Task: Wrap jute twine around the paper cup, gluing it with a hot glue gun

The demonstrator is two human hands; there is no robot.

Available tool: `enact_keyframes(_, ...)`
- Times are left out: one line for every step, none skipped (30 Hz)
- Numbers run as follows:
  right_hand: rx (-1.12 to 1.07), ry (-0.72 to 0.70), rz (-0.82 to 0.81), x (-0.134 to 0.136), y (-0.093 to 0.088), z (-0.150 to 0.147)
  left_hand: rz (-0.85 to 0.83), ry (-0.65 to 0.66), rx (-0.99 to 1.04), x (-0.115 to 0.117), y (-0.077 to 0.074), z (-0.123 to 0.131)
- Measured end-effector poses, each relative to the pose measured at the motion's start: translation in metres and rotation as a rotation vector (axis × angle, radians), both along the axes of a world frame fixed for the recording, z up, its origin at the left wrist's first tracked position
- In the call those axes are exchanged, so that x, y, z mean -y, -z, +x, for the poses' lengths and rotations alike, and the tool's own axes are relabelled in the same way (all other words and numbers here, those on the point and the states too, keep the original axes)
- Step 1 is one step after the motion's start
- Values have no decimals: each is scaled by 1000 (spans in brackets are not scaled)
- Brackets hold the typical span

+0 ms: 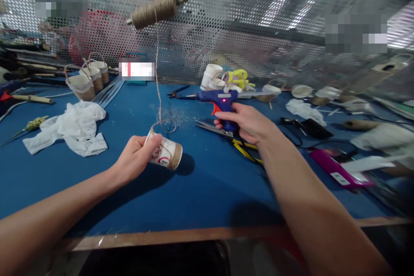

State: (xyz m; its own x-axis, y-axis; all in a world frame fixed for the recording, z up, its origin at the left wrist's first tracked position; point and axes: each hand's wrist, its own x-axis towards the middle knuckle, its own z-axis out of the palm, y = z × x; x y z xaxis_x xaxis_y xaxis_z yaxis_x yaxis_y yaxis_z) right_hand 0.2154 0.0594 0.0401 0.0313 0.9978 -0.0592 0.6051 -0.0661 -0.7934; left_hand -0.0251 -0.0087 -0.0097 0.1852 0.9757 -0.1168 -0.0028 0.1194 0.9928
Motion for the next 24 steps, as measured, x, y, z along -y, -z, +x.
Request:
enact_keyframes(-38,-33,-20,10,-5,-3,5,0,-11,0,0,0)
enact_keyframes(-85,-84,-49,20,-9,-5,11,2,-23,-1,-1,0)
enact_keyframes(-161,-158,-55,29,-12,-8,17,5,-36,-1,-1,0)
enact_keyframes(-214,-216,-39,37,-13,-11,24,11,-48,-2,-1,0)
enact_keyframes(-248,-266,-18,44,-12,-14,33,16,-63,-2,0,-1)
enact_keyframes(-251,-309,-13,50,-11,-16,43,19,-85,-3,1,-1)
enact_keyframes(-221,-328,-5,55,-9,-19,55,16,-115,-4,1,-2)
enact_keyframes(-165,-335,-1,59,-8,-21,66,4,-152,-5,2,-2)
enact_keyframes(-98,-335,-6,62,-6,-22,77,-15,-188,-7,3,-3)
enact_keyframes(-34,-330,-13,64,-5,-24,85,-36,-220,-8,4,-4)
enact_keyframes(22,-325,-24,67,-5,-24,90,-56,-243,-10,5,-5)
enact_keyframes(68,-323,-40,68,-4,-25,91,-69,-254,-11,4,-5)
enact_keyframes(102,-323,-55,70,-4,-25,90,-73,-257,-12,4,-5)
enact_keyframes(131,-321,-64,72,-4,-25,88,-72,-257,-12,3,-5)
enact_keyframes(160,-316,-64,73,-4,-25,86,-68,-258,-12,2,-5)
enact_keyframes(188,-314,-60,74,-4,-25,85,-64,-260,-12,2,-5)
enact_keyframes(213,-312,-55,75,-3,-25,85,-60,-267,-12,1,-5)
enact_keyframes(235,-307,-48,76,-3,-26,84,-58,-277,-11,1,-4)
enact_keyframes(257,-300,-37,77,-2,-26,83,-57,-291,-11,1,-4)
enact_keyframes(279,-295,-19,78,-2,-26,82,-56,-303,-11,1,-4)
enact_keyframes(302,-302,5,79,-2,-26,81,-52,-315,-10,1,-5)
enact_keyframes(327,-321,36,79,-2,-26,80,-47,-324,-10,2,-5)
enact_keyframes(354,-350,72,79,-2,-26,79,-37,-328,-10,2,-5)
enact_keyframes(383,-383,107,80,-1,-26,80,-26,-328,-10,2,-5)
